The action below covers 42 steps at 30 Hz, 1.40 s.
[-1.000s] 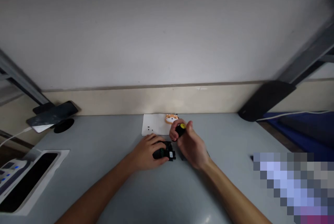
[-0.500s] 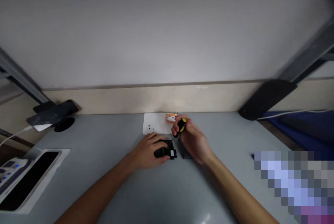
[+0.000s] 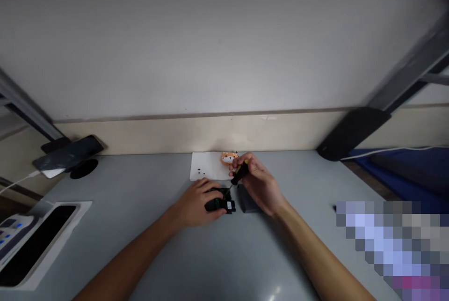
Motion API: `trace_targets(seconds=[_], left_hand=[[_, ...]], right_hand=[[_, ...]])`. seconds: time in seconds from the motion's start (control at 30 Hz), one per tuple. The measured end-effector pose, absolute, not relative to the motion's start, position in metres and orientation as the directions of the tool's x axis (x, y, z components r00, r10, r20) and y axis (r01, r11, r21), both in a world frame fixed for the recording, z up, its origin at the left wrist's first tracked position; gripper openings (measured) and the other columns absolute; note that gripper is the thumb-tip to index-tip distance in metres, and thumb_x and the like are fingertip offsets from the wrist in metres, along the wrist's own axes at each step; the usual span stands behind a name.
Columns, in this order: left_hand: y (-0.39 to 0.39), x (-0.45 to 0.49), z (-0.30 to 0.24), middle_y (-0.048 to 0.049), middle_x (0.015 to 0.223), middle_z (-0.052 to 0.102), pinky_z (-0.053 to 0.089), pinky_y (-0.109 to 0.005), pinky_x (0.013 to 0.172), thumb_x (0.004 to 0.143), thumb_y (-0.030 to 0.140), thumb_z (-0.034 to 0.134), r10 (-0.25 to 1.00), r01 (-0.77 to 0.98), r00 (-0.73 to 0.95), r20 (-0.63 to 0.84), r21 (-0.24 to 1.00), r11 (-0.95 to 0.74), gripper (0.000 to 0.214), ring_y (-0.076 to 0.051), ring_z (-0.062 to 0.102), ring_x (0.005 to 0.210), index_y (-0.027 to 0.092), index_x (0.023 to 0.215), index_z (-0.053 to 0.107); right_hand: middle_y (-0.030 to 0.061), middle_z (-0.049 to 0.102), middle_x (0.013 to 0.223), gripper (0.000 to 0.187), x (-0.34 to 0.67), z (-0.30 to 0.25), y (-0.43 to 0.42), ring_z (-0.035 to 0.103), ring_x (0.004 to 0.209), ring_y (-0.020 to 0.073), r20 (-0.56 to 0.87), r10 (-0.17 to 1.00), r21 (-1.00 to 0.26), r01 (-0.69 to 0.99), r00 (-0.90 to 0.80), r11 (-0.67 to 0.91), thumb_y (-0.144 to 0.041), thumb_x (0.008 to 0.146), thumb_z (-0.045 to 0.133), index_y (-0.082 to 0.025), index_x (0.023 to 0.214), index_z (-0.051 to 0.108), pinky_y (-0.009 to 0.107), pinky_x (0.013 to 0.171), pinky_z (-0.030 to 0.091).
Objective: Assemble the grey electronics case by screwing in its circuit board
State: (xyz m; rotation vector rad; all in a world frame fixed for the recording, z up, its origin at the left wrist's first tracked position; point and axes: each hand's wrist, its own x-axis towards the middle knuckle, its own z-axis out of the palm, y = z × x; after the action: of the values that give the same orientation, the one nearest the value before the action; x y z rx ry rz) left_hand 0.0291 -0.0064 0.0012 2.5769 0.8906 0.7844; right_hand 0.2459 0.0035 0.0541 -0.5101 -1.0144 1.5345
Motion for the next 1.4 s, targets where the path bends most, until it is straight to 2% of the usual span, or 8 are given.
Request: trace_targets(seconds=[0.3,0.47,0.57,0.7,0.8,1.17,1.3,1.4], left_hand=[[-0.006,0.029,0.000,-0.0034,0.121,0.068,0.050,-0.040,0.099,0.087,0.036,0.074,0.646,0.483,0.656,0.389,0.442,-0.756,0.020,-0.023,0.060,0.110,0.026,0.104,0.070],[-0.006,0.029,0.002,-0.0030,0.120,0.068,0.049,-0.041,0.101,0.088,0.036,0.073,0.653,0.484,0.656,0.378,0.453,-0.749,0.019,-0.023,0.059,0.111,0.026,0.104,0.070],[-0.007,0.030,0.002,-0.0029,0.119,0.068,0.049,-0.040,0.101,0.088,0.036,0.074,0.656,0.485,0.653,0.379,0.458,-0.746,0.019,-0.022,0.059,0.111,0.026,0.104,0.070],[-0.007,0.030,0.003,-0.0035,0.120,0.068,0.049,-0.041,0.101,0.088,0.036,0.073,0.654,0.479,0.651,0.386,0.459,-0.748,0.019,-0.023,0.059,0.110,0.026,0.103,0.070],[-0.006,0.030,0.003,-0.0042,0.121,0.069,0.050,-0.041,0.100,0.087,0.034,0.074,0.650,0.473,0.650,0.394,0.460,-0.751,0.018,-0.023,0.060,0.110,0.026,0.103,0.070],[-0.007,0.030,0.002,-0.0033,0.120,0.068,0.049,-0.040,0.101,0.087,0.035,0.074,0.658,0.481,0.644,0.390,0.462,-0.745,0.020,-0.022,0.059,0.111,0.026,0.104,0.069],[-0.007,0.030,0.003,-0.0036,0.120,0.069,0.049,-0.041,0.101,0.087,0.035,0.074,0.656,0.479,0.649,0.386,0.463,-0.746,0.020,-0.023,0.060,0.111,0.025,0.104,0.069],[-0.007,0.030,0.003,-0.0047,0.120,0.069,0.050,-0.042,0.101,0.087,0.036,0.074,0.657,0.481,0.647,0.387,0.463,-0.745,0.020,-0.024,0.060,0.111,0.025,0.103,0.069]], right_hand=[[0.0026,0.042,0.080,0.033,0.230,0.056,-0.001,0.042,0.070,0.0181,0.167,0.962,-0.761,-0.649,-0.218,-0.015,-0.048,0.101,0.044,-0.024,0.090,0.062,0.033,0.068,0.041],[-0.0006,0.040,0.073,0.016,0.229,0.055,-0.005,0.038,0.067,0.0169,0.196,0.959,-0.777,-0.629,-0.205,0.025,-0.041,0.099,0.054,-0.026,0.094,0.057,0.031,0.067,0.036],[0.0003,0.046,0.074,0.014,0.234,0.055,-0.002,0.044,0.072,0.0183,0.201,0.956,-0.800,-0.600,-0.213,0.035,-0.039,0.098,0.055,-0.026,0.094,0.057,0.032,0.073,0.038],[0.0054,0.057,0.094,0.019,0.241,0.057,0.001,0.052,0.091,0.0209,0.225,0.953,-0.831,-0.550,-0.202,0.080,-0.037,0.098,0.055,-0.023,0.088,0.063,0.034,0.084,0.040],[0.0059,0.056,0.090,0.022,0.242,0.059,0.000,0.052,0.085,0.0213,0.210,0.953,-0.848,-0.526,-0.216,0.068,-0.039,0.097,0.056,-0.022,0.088,0.067,0.036,0.081,0.042],[0.0012,0.039,0.076,0.022,0.233,0.059,-0.004,0.039,0.068,0.0183,0.144,0.973,-0.709,-0.704,-0.179,-0.025,-0.043,0.099,0.049,-0.025,0.092,0.061,0.032,0.065,0.039],[0.0029,0.048,0.080,0.012,0.239,0.060,-0.002,0.046,0.076,0.0195,0.168,0.970,-0.763,-0.646,-0.175,0.015,-0.034,0.095,0.058,-0.025,0.089,0.062,0.034,0.074,0.041],[0.0063,0.056,0.092,0.019,0.243,0.059,0.001,0.051,0.086,0.0220,0.191,0.968,-0.832,-0.549,-0.161,0.073,-0.038,0.096,0.057,-0.023,0.088,0.065,0.036,0.084,0.042]])
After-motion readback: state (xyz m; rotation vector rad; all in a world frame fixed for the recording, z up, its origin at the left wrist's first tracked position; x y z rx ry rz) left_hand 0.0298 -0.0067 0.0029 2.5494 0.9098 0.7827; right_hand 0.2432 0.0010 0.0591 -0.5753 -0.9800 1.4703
